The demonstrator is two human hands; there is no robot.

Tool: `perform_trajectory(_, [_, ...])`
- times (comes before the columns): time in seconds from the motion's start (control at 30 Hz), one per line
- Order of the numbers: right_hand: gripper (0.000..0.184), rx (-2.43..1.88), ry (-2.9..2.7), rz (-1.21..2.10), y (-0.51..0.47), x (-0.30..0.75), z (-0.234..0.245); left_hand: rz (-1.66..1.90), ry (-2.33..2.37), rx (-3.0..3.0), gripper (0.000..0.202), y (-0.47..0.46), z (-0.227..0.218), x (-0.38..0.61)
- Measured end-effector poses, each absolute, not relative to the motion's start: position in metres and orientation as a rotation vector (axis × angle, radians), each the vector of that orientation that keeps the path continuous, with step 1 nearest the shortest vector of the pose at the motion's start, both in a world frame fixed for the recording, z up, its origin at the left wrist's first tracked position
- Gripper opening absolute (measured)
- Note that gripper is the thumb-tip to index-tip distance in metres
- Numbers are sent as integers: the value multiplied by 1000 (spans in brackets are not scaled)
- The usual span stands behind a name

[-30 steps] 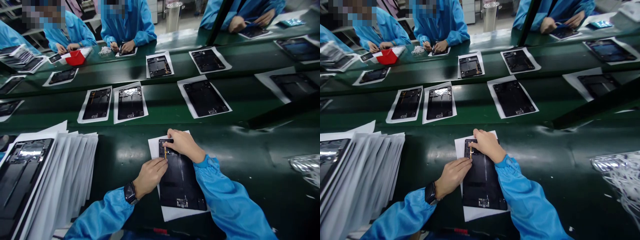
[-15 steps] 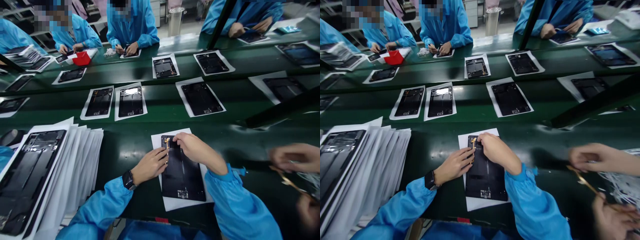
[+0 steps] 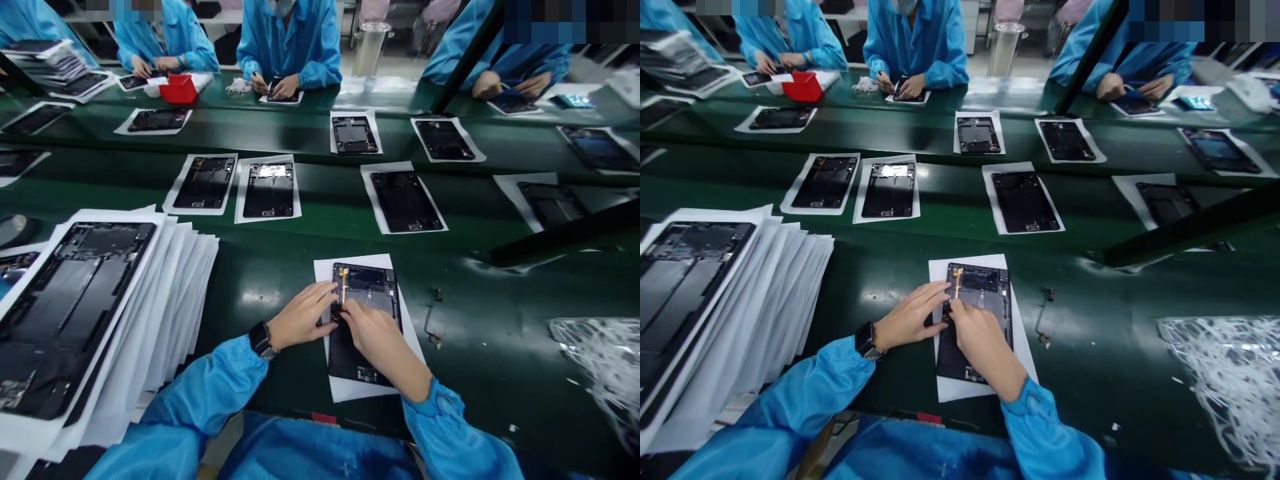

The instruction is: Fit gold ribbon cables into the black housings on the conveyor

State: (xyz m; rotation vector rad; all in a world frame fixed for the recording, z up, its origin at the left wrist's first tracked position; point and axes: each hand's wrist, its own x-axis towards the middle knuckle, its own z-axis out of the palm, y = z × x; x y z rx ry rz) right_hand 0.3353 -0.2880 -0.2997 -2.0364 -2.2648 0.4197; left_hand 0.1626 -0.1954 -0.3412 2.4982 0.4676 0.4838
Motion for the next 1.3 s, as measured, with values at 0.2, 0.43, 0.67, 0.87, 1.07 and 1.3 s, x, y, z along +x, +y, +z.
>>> perform_trajectory(0.2, [11, -2020, -2264, 387, -287, 328, -306, 478, 449, 2498, 63, -194, -345, 160])
perform_trajectory(0.43, [13, -1875, -1917, 535, -301, 340, -322, 477, 453, 2489, 66, -193, -348, 159])
perform_trajectory(0.67, [16, -1913, -2132, 360, -298, 324, -321, 481, 453, 2486, 63, -193, -348, 160])
perform_trajectory(0.87, [21, -1889, -2366, 343, -287, 328, -307, 513, 461, 2472, 63, -194, -350, 160])
perform_trajectory(1.07, [24, -1978, -2411, 327, -288, 332, -300, 503, 455, 2473, 66, -192, -349, 161])
perform_trajectory(1.3, [25, -1943, -2318, 408, -284, 320, -306, 494, 457, 2466, 66, -195, -348, 157])
